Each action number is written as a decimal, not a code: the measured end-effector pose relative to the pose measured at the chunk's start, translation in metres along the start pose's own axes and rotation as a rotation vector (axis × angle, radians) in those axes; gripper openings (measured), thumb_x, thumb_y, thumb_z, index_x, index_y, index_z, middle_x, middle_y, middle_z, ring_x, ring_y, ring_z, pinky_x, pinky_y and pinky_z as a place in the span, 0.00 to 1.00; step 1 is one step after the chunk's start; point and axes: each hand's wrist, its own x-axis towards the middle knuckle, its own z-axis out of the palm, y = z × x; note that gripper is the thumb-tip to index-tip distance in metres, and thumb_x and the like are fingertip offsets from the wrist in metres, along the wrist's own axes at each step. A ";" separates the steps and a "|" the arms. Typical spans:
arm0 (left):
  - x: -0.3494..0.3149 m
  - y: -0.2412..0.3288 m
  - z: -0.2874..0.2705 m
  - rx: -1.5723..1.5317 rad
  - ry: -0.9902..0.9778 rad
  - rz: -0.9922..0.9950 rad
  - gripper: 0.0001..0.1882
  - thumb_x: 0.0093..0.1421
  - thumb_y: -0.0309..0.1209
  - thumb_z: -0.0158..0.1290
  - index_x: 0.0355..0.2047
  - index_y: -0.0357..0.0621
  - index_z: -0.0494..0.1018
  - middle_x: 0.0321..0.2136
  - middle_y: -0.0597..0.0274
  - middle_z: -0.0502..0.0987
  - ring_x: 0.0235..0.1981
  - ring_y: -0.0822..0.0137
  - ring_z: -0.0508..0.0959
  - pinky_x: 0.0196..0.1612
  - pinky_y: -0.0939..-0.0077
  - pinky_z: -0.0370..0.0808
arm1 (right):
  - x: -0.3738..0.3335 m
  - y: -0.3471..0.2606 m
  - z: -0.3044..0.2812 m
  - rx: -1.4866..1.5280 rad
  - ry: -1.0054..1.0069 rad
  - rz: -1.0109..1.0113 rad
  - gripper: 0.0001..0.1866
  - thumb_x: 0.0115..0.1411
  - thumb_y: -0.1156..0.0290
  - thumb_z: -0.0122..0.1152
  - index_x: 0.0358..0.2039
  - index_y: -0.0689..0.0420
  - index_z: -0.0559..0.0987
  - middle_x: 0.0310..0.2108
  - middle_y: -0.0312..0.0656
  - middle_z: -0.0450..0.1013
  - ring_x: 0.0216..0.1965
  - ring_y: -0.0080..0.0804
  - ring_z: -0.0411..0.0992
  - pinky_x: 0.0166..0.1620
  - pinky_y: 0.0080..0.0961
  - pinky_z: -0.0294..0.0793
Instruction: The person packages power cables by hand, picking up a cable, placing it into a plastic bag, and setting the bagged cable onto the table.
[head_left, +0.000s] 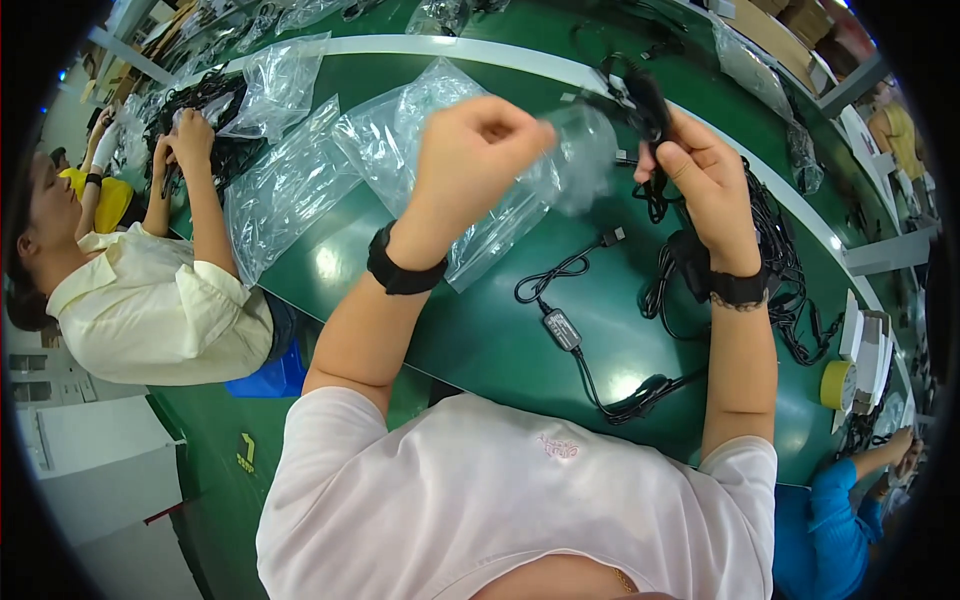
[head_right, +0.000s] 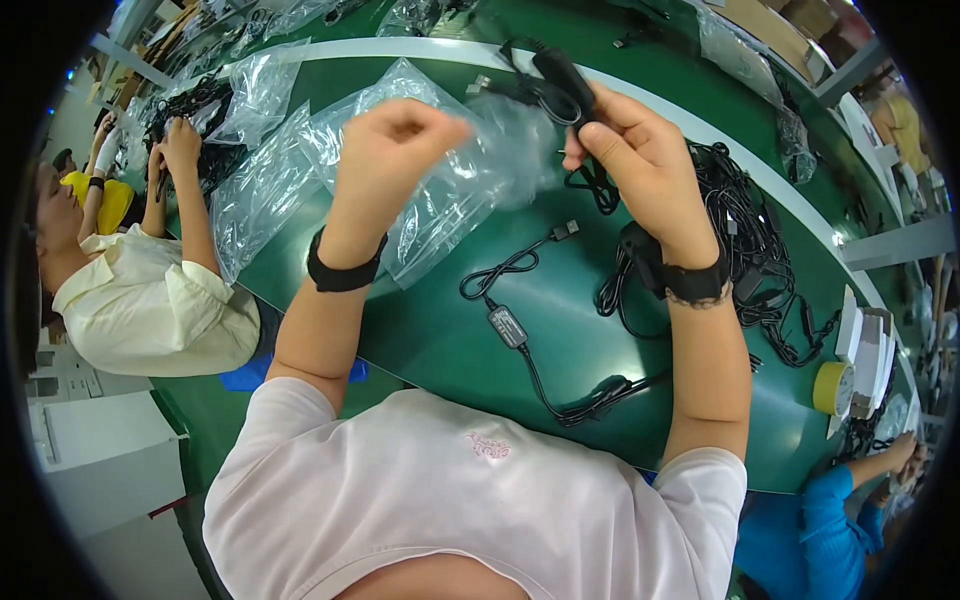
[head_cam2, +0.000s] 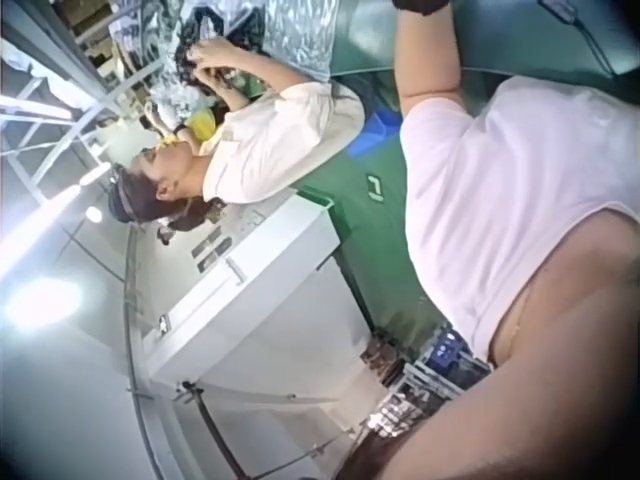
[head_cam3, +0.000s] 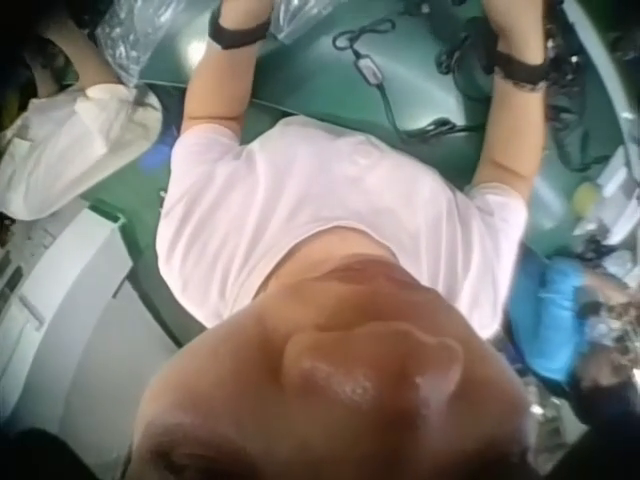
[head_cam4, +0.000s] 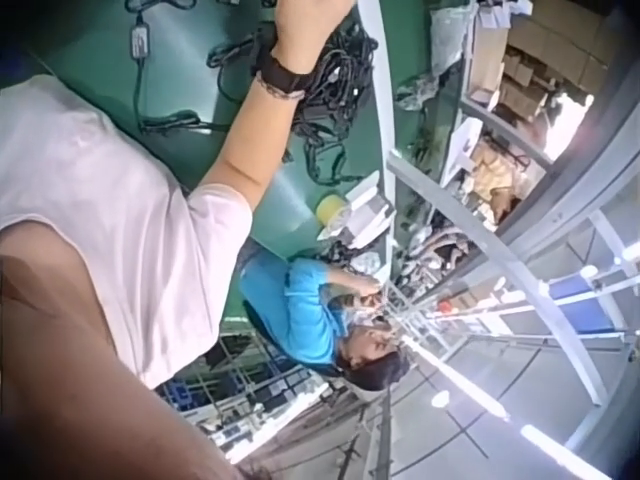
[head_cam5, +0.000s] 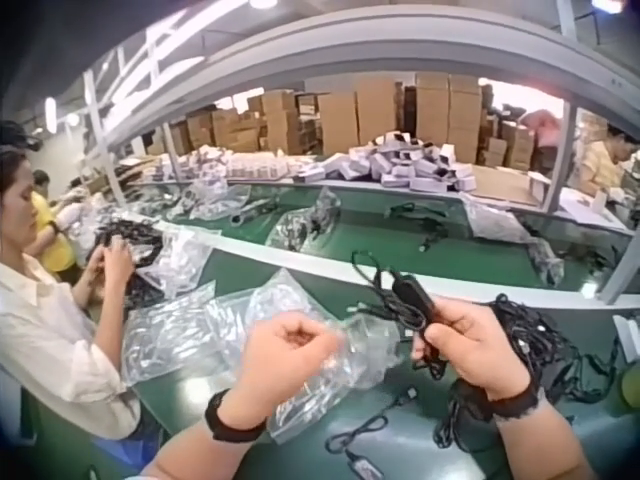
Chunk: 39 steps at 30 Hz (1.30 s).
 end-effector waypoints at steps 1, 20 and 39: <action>-0.001 0.000 0.000 0.091 0.291 0.183 0.03 0.46 0.24 0.58 0.22 0.39 0.74 0.19 0.69 0.74 0.18 0.80 0.69 0.22 0.88 0.63 | -0.001 -0.006 0.003 -0.001 -0.004 -0.002 0.24 0.58 0.67 0.50 0.52 0.67 0.63 0.26 0.37 0.67 0.28 0.23 0.65 0.39 0.20 0.66; -0.002 -0.054 0.032 0.104 -0.112 -0.101 0.07 0.53 0.25 0.52 0.30 0.35 0.75 0.22 0.65 0.76 0.23 0.80 0.72 0.27 0.86 0.68 | -0.015 -0.032 -0.027 -0.506 -0.382 0.337 0.21 0.50 0.82 0.45 0.48 0.65 0.69 0.20 0.35 0.66 0.23 0.21 0.63 0.30 0.17 0.65; -0.008 -0.036 0.032 0.195 0.088 0.286 0.06 0.50 0.27 0.54 0.28 0.40 0.73 0.20 0.59 0.74 0.23 0.65 0.73 0.26 0.74 0.69 | -0.006 0.011 0.008 0.025 -0.063 0.448 0.15 0.57 0.72 0.47 0.44 0.64 0.71 0.24 0.31 0.70 0.23 0.16 0.68 0.26 0.09 0.62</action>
